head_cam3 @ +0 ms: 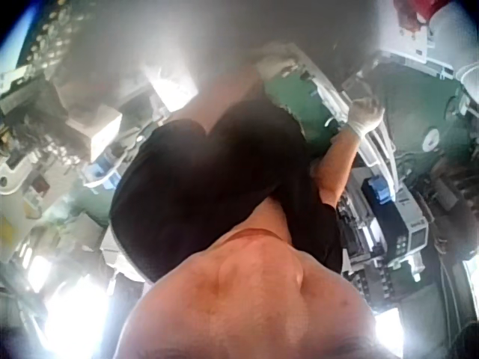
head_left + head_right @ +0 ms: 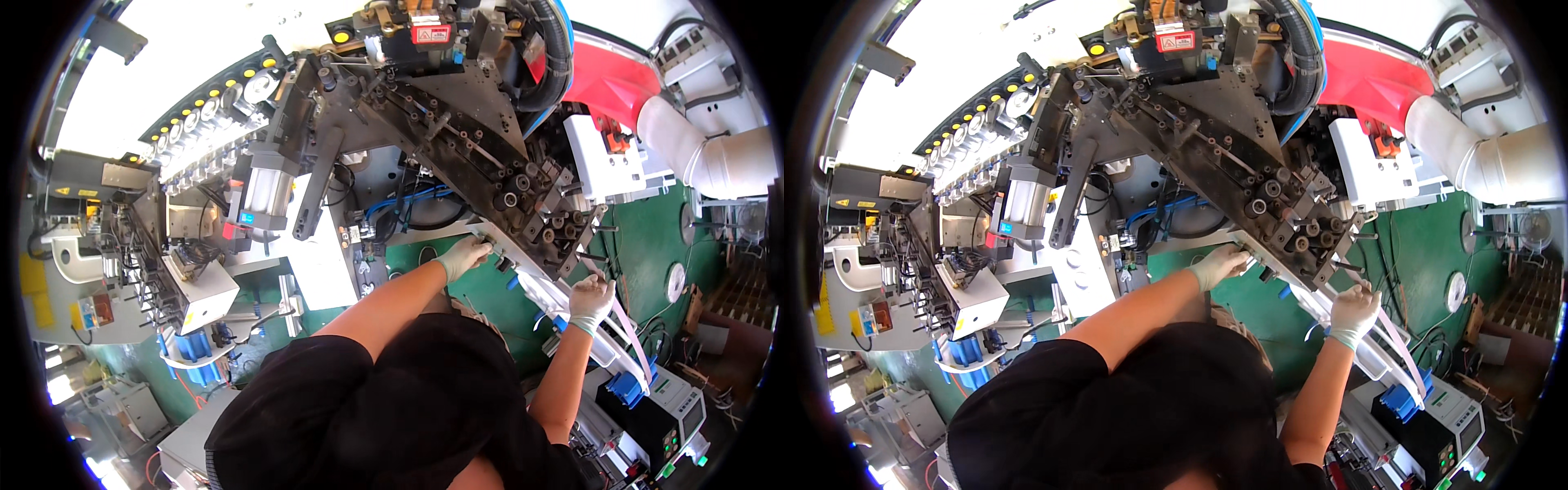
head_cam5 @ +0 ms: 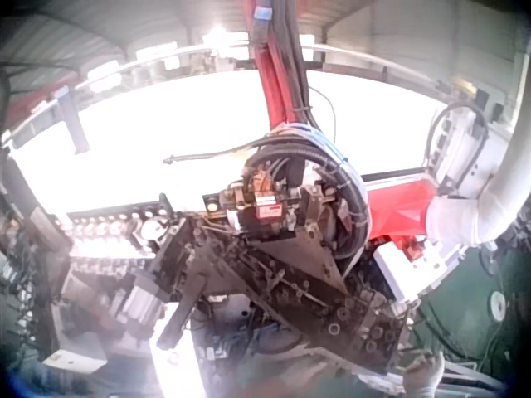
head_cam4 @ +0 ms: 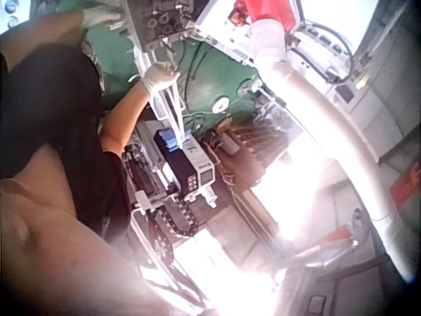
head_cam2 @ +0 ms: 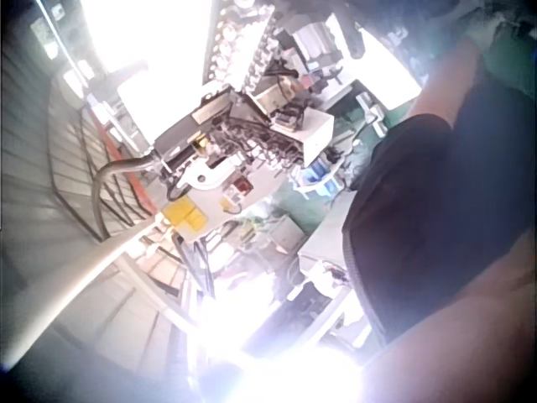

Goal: The person uses a screwdriver and their hands to tighten components, inspect wires, and interact with various parts of a large industrial machine.

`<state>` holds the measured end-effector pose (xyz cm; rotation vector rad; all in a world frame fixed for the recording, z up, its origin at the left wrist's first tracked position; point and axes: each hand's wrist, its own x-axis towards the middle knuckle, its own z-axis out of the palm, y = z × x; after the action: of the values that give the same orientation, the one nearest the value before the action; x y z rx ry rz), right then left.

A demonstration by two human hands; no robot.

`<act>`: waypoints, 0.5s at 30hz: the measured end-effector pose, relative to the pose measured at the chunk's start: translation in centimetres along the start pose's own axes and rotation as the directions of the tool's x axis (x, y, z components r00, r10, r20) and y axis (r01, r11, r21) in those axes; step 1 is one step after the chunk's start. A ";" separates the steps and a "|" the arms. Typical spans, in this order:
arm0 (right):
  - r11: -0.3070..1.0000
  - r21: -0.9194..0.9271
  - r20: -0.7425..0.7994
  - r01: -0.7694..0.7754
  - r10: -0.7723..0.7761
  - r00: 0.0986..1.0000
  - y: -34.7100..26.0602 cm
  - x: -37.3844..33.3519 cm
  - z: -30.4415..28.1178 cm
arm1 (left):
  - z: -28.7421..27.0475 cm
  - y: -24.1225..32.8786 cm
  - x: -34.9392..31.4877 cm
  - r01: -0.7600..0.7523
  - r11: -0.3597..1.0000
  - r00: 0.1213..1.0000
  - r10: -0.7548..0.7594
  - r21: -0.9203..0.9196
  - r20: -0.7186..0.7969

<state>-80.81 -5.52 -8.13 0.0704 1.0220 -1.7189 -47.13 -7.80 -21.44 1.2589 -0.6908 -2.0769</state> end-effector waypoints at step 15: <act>0.968 0.077 0.481 -0.238 0.173 0.859 -1.8 8.1 -5.5 | -11.3 7.0 -24.6 -0.404 0.790 0.818 0.538 0.461 -0.205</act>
<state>-87.94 -7.97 -14.62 -0.1447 0.5144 -1.5012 -26.36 3.89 -6.81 1.4180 -1.1782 -1.3038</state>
